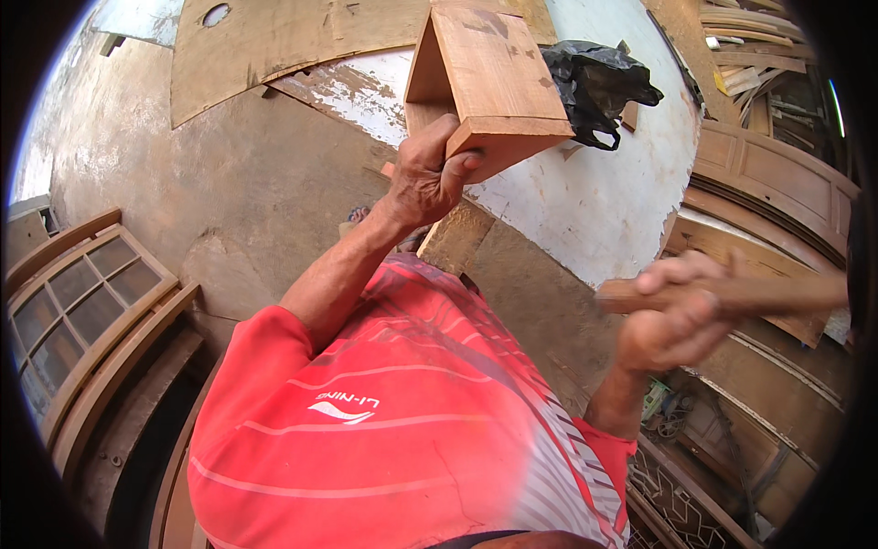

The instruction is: The person constructs a small wooden frame by hammering nails into the joints of wooden boards and then fits a bottom panel onto the structure.

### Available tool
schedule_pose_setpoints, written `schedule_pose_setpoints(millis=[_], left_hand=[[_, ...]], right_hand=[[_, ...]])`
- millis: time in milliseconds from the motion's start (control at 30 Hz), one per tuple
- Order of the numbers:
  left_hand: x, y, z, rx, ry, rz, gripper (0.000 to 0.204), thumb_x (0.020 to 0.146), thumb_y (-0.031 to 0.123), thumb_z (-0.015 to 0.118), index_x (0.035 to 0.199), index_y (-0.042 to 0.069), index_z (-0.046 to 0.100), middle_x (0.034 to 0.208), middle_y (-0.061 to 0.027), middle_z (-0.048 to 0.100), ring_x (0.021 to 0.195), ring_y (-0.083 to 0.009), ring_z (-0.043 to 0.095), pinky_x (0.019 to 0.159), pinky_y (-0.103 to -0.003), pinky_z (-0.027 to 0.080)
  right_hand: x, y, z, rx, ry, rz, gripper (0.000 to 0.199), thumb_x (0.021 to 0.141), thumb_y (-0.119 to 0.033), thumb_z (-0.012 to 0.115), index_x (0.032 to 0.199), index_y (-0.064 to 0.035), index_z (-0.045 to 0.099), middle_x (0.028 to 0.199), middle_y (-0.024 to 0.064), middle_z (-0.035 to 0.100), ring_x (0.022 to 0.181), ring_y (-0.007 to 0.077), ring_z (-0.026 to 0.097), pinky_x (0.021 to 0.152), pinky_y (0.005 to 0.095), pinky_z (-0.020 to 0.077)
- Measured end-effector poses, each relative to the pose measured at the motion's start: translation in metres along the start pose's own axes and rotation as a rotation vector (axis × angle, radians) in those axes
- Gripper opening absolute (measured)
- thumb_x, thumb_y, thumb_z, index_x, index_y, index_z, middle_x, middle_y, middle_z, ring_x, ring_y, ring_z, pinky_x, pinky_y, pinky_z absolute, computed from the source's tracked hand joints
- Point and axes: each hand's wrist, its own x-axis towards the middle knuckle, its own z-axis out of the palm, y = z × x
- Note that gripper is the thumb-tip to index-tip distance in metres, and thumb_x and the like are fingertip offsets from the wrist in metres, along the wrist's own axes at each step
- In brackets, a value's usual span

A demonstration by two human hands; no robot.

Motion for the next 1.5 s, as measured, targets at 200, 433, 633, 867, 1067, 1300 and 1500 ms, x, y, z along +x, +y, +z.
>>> schedule_pose_setpoints(millis=[200,433,633,867,1067,1300,1500], left_hand=[[-0.024,-0.009,0.008,0.056,-0.066,0.170,0.035,0.094,0.034,0.076,0.086,0.004,0.059,0.080,-0.0131,0.054,0.072,-0.0338,0.057,0.063,-0.042,0.045],[-0.020,-0.015,0.003,0.037,-0.021,0.133,0.029,0.090,0.028,0.078,0.086,0.005,0.061,0.079,-0.0124,0.055,0.072,-0.0336,0.058,0.063,-0.042,0.045],[-0.027,-0.024,0.003,0.063,-0.030,0.195,0.029,0.089,0.028,0.079,0.085,0.006,0.061,0.078,-0.0118,0.054,0.071,-0.0332,0.057,0.062,-0.042,0.045],[-0.028,-0.022,0.004,0.072,-0.036,0.158,0.034,0.092,0.035,0.077,0.084,0.006,0.061,0.078,-0.0117,0.054,0.072,-0.0335,0.057,0.063,-0.042,0.045],[-0.029,-0.025,-0.001,0.085,-0.049,0.161,0.034,0.089,0.034,0.079,0.084,0.006,0.061,0.080,-0.0116,0.055,0.074,-0.0338,0.057,0.064,-0.043,0.045],[-0.033,-0.032,0.006,0.094,-0.032,0.178,0.033,0.087,0.033,0.080,0.083,0.007,0.061,0.080,-0.0105,0.056,0.075,-0.0325,0.059,0.065,-0.043,0.047],[-0.034,-0.028,0.003,0.065,-0.019,0.162,0.034,0.086,0.032,0.081,0.082,0.006,0.060,0.080,-0.0114,0.055,0.074,-0.0335,0.057,0.065,-0.043,0.046]], right_hand=[[-0.028,0.016,-0.004,-0.366,-0.563,0.112,0.061,0.104,-0.023,0.062,0.154,0.0046,0.041,0.109,0.0213,0.071,0.086,0.0319,0.073,0.070,0.0392,0.0571],[-0.067,0.028,-0.026,-0.122,-0.229,0.001,0.065,0.107,-0.033,0.058,0.156,0.0046,0.038,0.087,0.0090,0.061,0.064,0.0150,0.055,0.056,0.0292,0.0473],[-0.053,0.008,0.000,-0.473,-0.553,-0.103,0.062,0.102,-0.022,0.067,0.154,0.0047,0.044,0.132,0.0334,0.064,0.101,0.0444,0.073,0.079,0.0442,0.0577],[-0.070,0.016,-0.009,-0.318,-0.228,-0.251,0.061,0.108,-0.034,0.055,0.152,0.0063,0.039,0.104,0.0138,0.064,0.061,0.0144,0.054,0.053,0.0264,0.0497],[-0.063,-0.005,0.001,-0.381,-0.449,0.088,0.066,0.106,-0.024,0.055,0.162,0.0012,0.030,0.151,0.0153,0.057,0.062,0.0167,0.049,0.061,0.0306,0.0514],[-0.091,0.041,0.019,-0.276,-0.423,-0.195,0.058,0.104,-0.025,0.064,0.151,0.0048,0.047,0.118,0.0187,0.068,0.075,0.0273,0.065,0.065,0.0375,0.0551],[-0.069,0.002,-0.001,-0.165,-0.216,0.160,0.058,0.101,-0.024,0.070,0.147,0.0054,0.051,0.092,0.0159,0.063,0.073,0.0269,0.063,0.071,0.0364,0.0581]])
